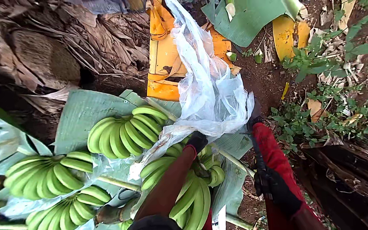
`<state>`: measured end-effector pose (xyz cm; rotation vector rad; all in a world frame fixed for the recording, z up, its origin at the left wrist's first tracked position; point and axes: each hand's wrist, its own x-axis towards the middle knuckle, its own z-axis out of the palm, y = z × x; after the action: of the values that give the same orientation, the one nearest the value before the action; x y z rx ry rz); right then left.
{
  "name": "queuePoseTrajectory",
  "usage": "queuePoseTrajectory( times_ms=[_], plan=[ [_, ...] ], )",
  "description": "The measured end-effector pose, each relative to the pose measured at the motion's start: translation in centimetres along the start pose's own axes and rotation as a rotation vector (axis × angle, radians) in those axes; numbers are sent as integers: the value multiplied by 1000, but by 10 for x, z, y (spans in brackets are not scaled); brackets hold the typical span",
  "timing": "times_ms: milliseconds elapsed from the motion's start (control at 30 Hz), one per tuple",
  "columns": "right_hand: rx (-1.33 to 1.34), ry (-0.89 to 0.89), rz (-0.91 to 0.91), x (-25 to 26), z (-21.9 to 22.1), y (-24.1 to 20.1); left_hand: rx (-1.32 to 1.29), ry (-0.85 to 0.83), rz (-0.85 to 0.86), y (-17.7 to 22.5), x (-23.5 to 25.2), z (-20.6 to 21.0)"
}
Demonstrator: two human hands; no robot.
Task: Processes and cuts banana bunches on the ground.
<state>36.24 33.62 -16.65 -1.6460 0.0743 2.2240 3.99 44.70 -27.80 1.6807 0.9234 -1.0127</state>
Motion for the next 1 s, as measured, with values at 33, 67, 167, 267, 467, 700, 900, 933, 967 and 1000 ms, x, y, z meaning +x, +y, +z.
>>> queuePoseTrajectory(
  times_ms=[33, 67, 167, 267, 467, 700, 900, 933, 967, 1000],
  plan=[
    [38, -16, -2, 1, -2, -1, 63, -33, 45, 5, -8, -6],
    [68, -27, -3, 2, -4, -1, 96, -61, 87, 9, -15, -11],
    [102, -49, 5, 2, -5, -4, 157, -79, 157, 18, -30, -6],
    [137, -85, -7, 4, -11, -4, 189, -82, 132, 31, -40, -2],
    [154, -91, -66, 6, -21, 4, 131, 64, 156, 48, -56, 0],
    [343, -176, -237, -2, -13, -17, 137, 360, 184, 72, -80, -28],
    [565, -285, -290, -14, -27, -48, 113, 365, 7, 79, -72, -74],
    [585, -309, -292, -15, -31, -50, 101, 372, -22, 80, -72, -75],
    [604, -323, -289, -16, -35, -50, 95, 376, -50, 82, -74, -76],
    [607, -311, -277, -18, -35, -51, 86, 360, -80, 84, -76, -78]
  ],
)
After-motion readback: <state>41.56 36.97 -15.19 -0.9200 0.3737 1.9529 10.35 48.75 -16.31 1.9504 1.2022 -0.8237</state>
